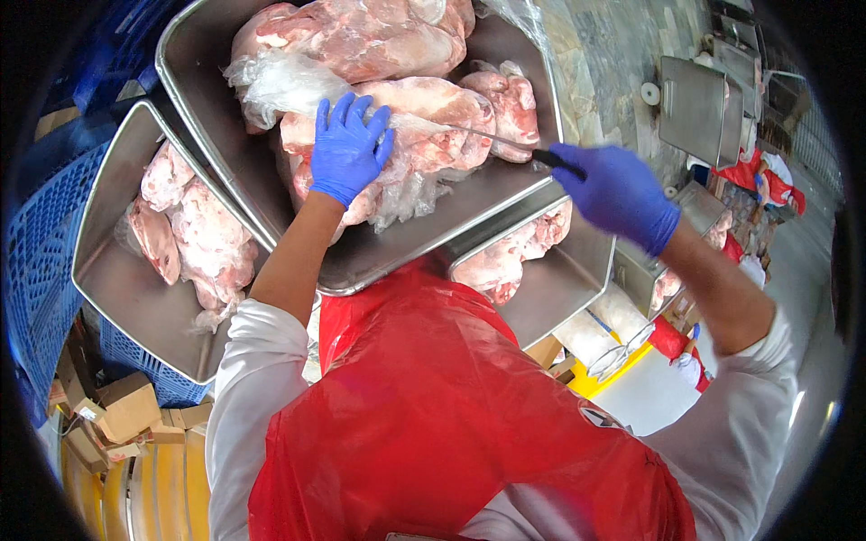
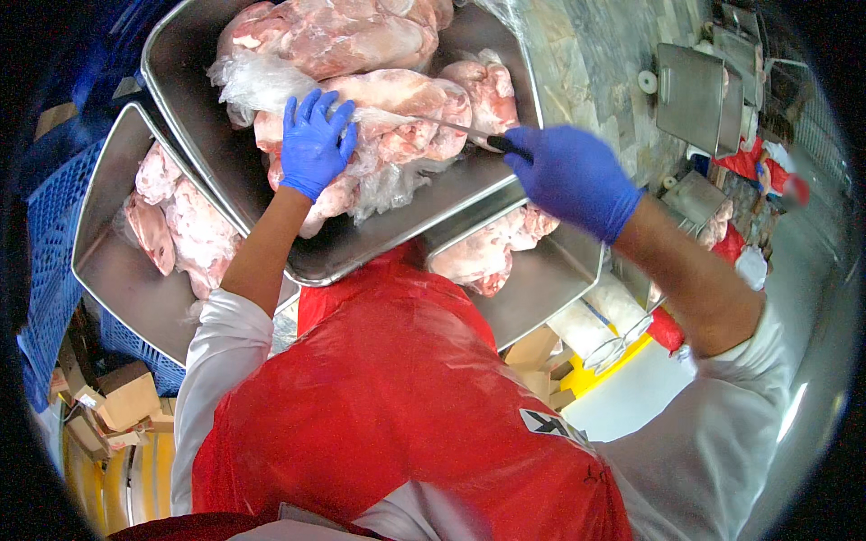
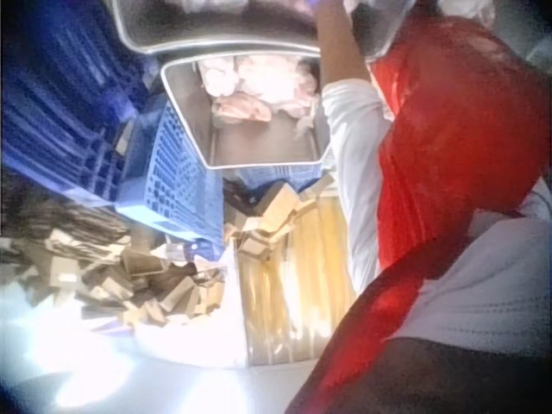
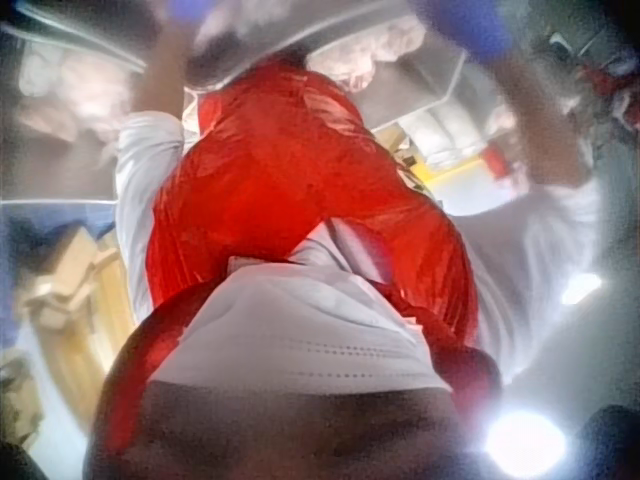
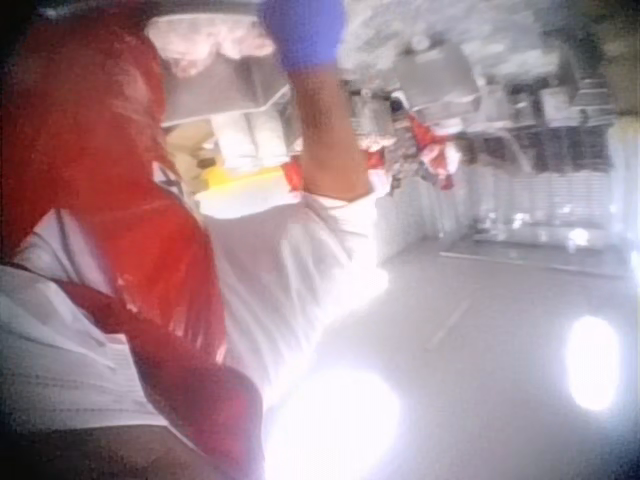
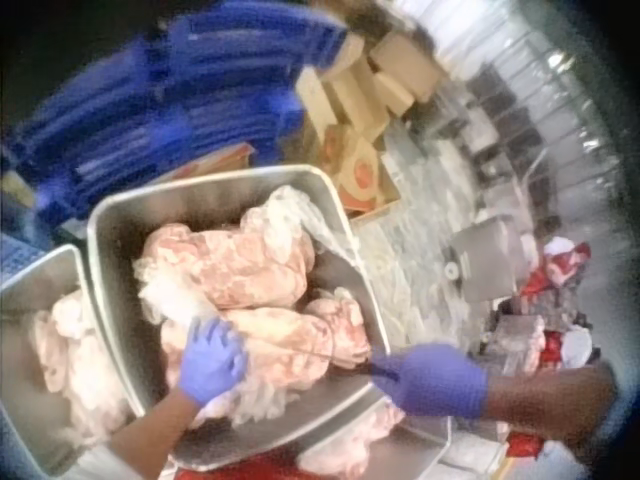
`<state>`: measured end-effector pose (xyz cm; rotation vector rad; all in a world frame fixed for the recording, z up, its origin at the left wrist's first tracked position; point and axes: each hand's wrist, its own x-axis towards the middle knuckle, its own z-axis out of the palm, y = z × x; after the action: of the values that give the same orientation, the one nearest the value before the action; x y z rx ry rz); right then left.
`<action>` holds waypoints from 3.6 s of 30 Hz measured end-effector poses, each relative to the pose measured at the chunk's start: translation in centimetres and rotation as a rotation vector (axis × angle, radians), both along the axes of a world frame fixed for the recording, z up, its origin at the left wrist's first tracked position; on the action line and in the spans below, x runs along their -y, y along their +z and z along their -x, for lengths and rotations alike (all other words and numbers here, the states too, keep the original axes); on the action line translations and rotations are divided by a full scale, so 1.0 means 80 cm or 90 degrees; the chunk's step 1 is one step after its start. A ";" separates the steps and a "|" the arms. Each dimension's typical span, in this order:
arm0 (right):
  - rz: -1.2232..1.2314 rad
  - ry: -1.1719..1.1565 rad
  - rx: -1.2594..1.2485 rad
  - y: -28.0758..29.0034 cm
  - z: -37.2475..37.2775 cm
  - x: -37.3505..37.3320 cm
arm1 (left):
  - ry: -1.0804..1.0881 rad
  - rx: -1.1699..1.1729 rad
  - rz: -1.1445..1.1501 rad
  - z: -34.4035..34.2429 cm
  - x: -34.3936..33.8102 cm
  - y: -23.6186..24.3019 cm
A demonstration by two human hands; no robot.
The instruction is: The person uses a knife to cut large pieces of raw meat in a metal tray and transfers the cut portions into another tray. The person repeatedly picks up meat, slices it, and places the pieces into a separate container.
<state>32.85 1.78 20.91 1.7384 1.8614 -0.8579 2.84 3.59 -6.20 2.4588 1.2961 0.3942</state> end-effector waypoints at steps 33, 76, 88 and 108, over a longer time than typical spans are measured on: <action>-0.014 -0.056 -0.029 0.000 0.000 0.012 | -0.009 0.012 -0.052 0.005 0.015 -0.024; -0.312 -0.614 -0.152 -0.109 0.127 0.462 | -0.167 -0.239 -0.142 -0.074 0.082 0.048; -0.251 -0.697 -0.159 -0.117 0.123 0.539 | -0.171 -0.063 -0.004 -0.067 0.029 0.040; -0.272 -0.706 -0.198 -0.095 0.104 0.554 | -0.148 0.026 0.039 -0.024 0.033 0.032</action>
<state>24.50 -42.55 13.30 3.1390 1.1561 -1.1893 4.76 0.91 -3.67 2.4993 0.9767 0.3372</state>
